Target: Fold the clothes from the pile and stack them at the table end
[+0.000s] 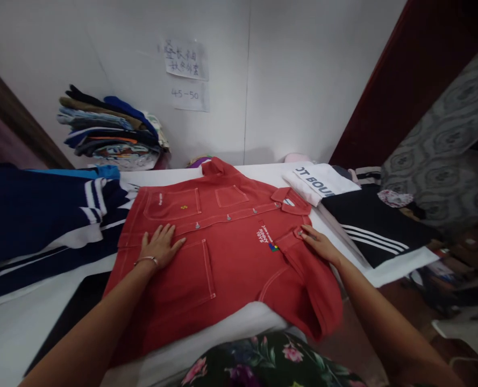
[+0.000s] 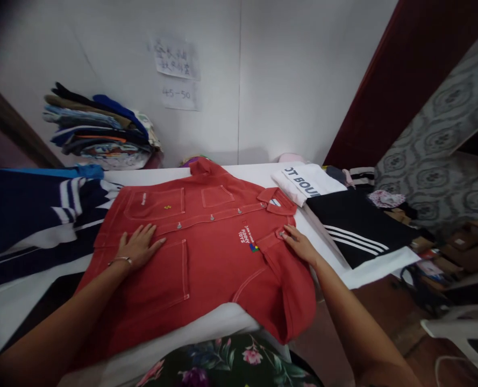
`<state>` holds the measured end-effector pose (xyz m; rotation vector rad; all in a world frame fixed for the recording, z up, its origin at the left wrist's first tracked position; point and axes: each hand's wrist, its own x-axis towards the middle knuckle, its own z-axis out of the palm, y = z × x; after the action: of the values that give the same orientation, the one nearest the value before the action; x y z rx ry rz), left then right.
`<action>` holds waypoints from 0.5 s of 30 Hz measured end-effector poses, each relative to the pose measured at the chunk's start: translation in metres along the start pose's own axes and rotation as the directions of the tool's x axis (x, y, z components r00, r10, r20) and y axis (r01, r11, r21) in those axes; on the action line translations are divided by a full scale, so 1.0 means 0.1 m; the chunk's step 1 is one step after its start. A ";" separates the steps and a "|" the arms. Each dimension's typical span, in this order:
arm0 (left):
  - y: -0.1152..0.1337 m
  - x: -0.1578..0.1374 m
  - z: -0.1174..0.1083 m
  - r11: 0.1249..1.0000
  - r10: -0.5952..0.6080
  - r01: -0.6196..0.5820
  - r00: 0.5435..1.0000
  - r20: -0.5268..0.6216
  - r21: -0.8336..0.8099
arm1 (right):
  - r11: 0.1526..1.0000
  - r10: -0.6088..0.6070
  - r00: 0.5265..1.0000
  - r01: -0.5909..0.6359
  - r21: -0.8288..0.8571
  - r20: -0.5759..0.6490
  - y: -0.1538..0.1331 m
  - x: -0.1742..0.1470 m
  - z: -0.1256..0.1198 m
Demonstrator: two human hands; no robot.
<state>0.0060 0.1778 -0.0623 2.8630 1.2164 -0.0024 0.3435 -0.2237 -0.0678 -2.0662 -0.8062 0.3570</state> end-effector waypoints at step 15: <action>0.29 -0.57 0.03 0.998 0.052 -0.054 0.996 0.078 0.027 | 0.989 0.040 0.989 -0.060 -0.138 -0.145 0.02 -0.78 -0.06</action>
<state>-0.0126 0.1160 -0.0632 2.8899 1.1359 -0.1291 0.2888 -0.2801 -0.0687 -2.2197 -0.7123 0.1822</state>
